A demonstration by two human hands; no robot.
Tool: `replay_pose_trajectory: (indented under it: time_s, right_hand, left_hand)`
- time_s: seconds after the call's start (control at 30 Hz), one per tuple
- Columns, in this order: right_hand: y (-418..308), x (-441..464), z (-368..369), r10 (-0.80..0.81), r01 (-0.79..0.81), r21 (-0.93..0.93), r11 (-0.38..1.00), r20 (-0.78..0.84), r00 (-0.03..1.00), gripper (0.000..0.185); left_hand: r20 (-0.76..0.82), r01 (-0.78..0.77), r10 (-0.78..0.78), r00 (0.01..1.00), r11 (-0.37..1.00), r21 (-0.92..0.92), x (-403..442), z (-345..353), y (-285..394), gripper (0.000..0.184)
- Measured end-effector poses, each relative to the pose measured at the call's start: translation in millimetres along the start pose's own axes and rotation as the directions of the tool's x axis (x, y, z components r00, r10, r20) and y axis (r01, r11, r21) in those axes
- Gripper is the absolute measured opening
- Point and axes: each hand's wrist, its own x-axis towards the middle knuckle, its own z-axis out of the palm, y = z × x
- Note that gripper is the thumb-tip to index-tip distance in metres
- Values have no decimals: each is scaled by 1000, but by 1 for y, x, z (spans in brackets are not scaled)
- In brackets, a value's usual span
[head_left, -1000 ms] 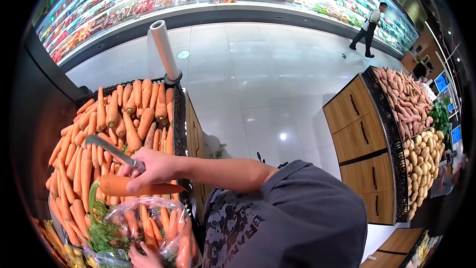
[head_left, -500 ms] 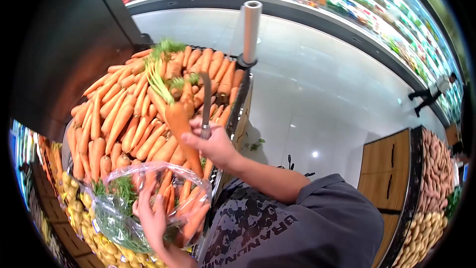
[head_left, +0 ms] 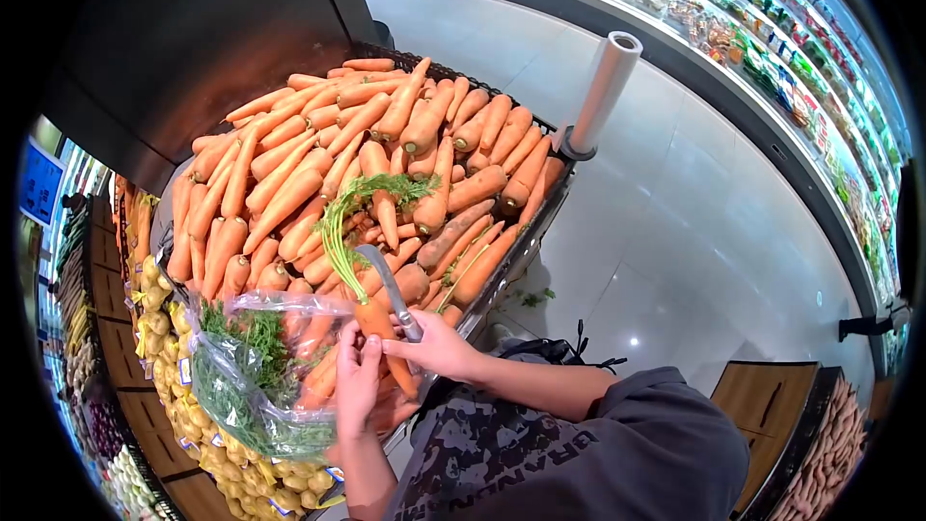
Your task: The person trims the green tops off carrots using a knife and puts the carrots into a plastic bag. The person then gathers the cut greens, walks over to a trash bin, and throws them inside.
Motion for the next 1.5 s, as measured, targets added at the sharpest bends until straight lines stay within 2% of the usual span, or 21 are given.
replay_pose_trajectory:
  time_s: [0.07,0.13,0.17,0.2,0.27,0.3,0.33,0.37,0.4,0.43,0.47,0.53,0.57,0.63,0.67,0.77,0.87,1.1,1.3,1.37,1.5]
  right_hand:
    - [14,6,-12,-25,25,38,999,16,1000,39]
    - [2,4,-23,-20,17,44,999,61,998,39]
    - [-5,0,-30,23,-21,-41,999,42,999,36]
    - [-3,0,-37,40,-39,-34,999,42,998,36]
    - [13,2,-47,-64,64,-4,998,-50,997,29]
    - [9,1,-51,-113,112,-20,994,-85,990,26]
    - [0,2,-58,-150,148,-28,989,-110,982,22]
    - [-10,0,-68,-82,80,-28,996,-104,991,22]
    - [-23,-2,-81,-23,19,-39,999,-93,995,22]
    - [-34,-2,-90,-141,116,-268,956,-77,987,20]
    - [-42,-3,-99,-263,216,-474,854,-34,964,19]
    - [-53,-4,-118,-261,231,-696,680,64,963,19]
    - [-61,-4,-121,-253,240,-790,564,111,961,20]
    - [-78,-2,-119,-280,290,-892,348,196,940,24]
    - [-78,-1,-120,-276,294,-889,350,202,940,24]
    - [-78,6,-121,-319,446,-892,71,403,858,28]
    - [-71,10,-120,-388,479,-878,7,440,810,33]
    - [-74,8,-123,-380,471,-879,-71,460,803,32]
    - [-68,8,-120,-371,414,-902,-127,430,823,29]
    - [-58,7,-120,-393,337,-935,-109,352,849,25]
    - [-47,9,-121,-394,297,-953,-63,297,870,23]
  left_hand:
    - [7,46,-46,999,999,-26,7,3,-7,28]
    - [43,57,-51,998,986,-154,15,16,-12,30]
    - [24,50,-47,999,986,-157,18,20,-18,32]
    - [15,65,-63,998,985,-161,18,28,-15,32]
    - [-35,60,-69,997,977,-203,20,48,-5,33]
    - [-70,82,-97,993,978,-194,21,47,-11,33]
    - [-99,36,-49,994,990,-134,25,54,-8,34]
    - [-99,31,-44,994,990,-136,29,61,-6,34]
    - [-94,-6,2,996,999,-44,33,62,-7,35]
    - [-85,-63,66,994,997,37,37,66,-6,38]
    - [-80,-48,49,996,999,6,34,69,-3,39]
    - [-45,-153,154,987,988,16,35,73,-8,40]
    - [-70,-144,145,987,989,14,31,72,-8,40]
    - [21,-97,96,995,994,42,27,72,-5,41]
    - [14,-95,95,995,995,43,23,72,-6,41]
    - [8,-40,40,999,999,-5,18,76,-9,44]
    - [-11,-7,7,1000,999,54,12,76,-6,46]
    - [-67,-23,31,997,993,115,6,80,-4,45]
    - [-126,-23,65,990,950,313,8,81,-8,49]
    - [-150,-81,171,974,876,475,10,82,-9,49]
    - [-152,-114,242,958,813,572,11,84,-4,47]
